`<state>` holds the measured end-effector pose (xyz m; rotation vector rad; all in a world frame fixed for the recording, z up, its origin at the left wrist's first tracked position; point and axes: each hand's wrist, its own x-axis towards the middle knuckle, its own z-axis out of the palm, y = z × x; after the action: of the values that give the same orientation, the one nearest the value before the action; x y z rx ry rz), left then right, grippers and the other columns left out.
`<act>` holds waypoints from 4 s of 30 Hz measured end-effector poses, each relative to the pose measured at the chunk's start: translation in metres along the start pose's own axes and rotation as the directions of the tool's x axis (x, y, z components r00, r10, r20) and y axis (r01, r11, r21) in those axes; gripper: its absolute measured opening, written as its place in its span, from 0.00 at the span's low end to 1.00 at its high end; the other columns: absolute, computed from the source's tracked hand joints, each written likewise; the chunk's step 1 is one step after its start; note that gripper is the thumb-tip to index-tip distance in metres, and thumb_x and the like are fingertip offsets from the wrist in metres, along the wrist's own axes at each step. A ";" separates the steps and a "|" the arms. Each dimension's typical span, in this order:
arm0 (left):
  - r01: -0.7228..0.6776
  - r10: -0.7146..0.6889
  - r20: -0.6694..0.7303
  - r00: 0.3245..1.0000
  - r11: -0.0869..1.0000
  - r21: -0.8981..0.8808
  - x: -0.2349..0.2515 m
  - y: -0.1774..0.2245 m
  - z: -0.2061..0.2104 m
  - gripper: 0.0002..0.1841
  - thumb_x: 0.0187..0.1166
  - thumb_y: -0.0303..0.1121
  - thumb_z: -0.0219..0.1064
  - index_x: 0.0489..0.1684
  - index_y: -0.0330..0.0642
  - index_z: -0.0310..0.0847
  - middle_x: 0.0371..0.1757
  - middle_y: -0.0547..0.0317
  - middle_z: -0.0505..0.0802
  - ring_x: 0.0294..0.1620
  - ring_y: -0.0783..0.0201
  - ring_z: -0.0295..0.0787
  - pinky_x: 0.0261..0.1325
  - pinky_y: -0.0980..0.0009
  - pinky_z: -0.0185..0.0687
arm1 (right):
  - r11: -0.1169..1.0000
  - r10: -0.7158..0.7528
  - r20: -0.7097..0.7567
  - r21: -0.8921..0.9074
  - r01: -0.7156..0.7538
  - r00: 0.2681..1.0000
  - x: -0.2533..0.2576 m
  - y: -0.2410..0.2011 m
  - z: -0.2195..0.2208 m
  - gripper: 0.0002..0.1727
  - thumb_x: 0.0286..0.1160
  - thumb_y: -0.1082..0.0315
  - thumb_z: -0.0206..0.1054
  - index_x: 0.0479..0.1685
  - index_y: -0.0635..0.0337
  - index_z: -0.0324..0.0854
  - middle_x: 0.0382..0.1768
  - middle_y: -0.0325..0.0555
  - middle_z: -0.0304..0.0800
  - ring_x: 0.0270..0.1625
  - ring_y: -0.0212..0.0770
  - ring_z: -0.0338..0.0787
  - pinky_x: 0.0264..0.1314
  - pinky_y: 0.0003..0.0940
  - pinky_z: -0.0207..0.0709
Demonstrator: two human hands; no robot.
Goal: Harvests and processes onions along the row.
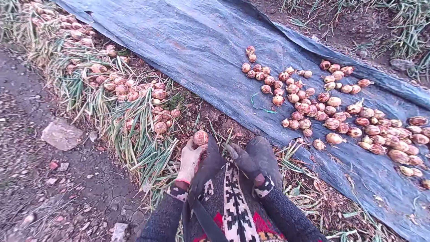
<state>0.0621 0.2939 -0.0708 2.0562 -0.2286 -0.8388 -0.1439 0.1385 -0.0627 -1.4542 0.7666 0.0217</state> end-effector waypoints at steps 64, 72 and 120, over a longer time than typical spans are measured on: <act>0.197 -0.119 0.207 0.971 0.891 -0.409 -0.020 -0.005 -0.012 0.37 0.64 0.32 0.82 0.78 0.42 0.74 0.58 0.48 0.94 0.50 0.53 0.95 0.53 0.55 0.94 | 1.000 -0.004 -0.235 -0.027 -0.002 0.972 -0.019 -0.016 0.021 0.27 0.91 0.53 0.53 0.82 0.57 0.74 0.70 0.49 0.86 0.70 0.35 0.85 0.78 0.37 0.73; -0.321 0.115 0.358 0.927 0.739 0.593 -0.036 0.035 0.044 0.21 0.78 0.60 0.63 0.54 0.58 0.88 0.50 0.61 0.95 0.54 0.55 0.92 0.62 0.43 0.84 | 0.569 0.309 0.338 0.683 -0.458 0.889 0.017 0.027 0.031 0.43 0.78 0.21 0.34 0.46 0.50 0.77 0.21 0.41 0.80 0.18 0.35 0.81 0.17 0.32 0.79; -0.180 0.225 0.355 0.907 0.972 -0.154 -0.004 0.035 0.019 0.27 0.65 0.37 0.81 0.66 0.44 0.82 0.56 0.57 0.92 0.53 0.64 0.91 0.60 0.59 0.90 | 0.891 0.108 -0.030 0.445 -0.083 0.994 0.063 0.008 0.038 0.32 0.86 0.35 0.50 0.65 0.52 0.82 0.26 0.42 0.85 0.20 0.34 0.81 0.21 0.34 0.81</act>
<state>0.0524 0.2625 -0.0488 1.7159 -0.5783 -1.0782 -0.0825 0.1466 -0.1023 -0.9832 0.8248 -0.1125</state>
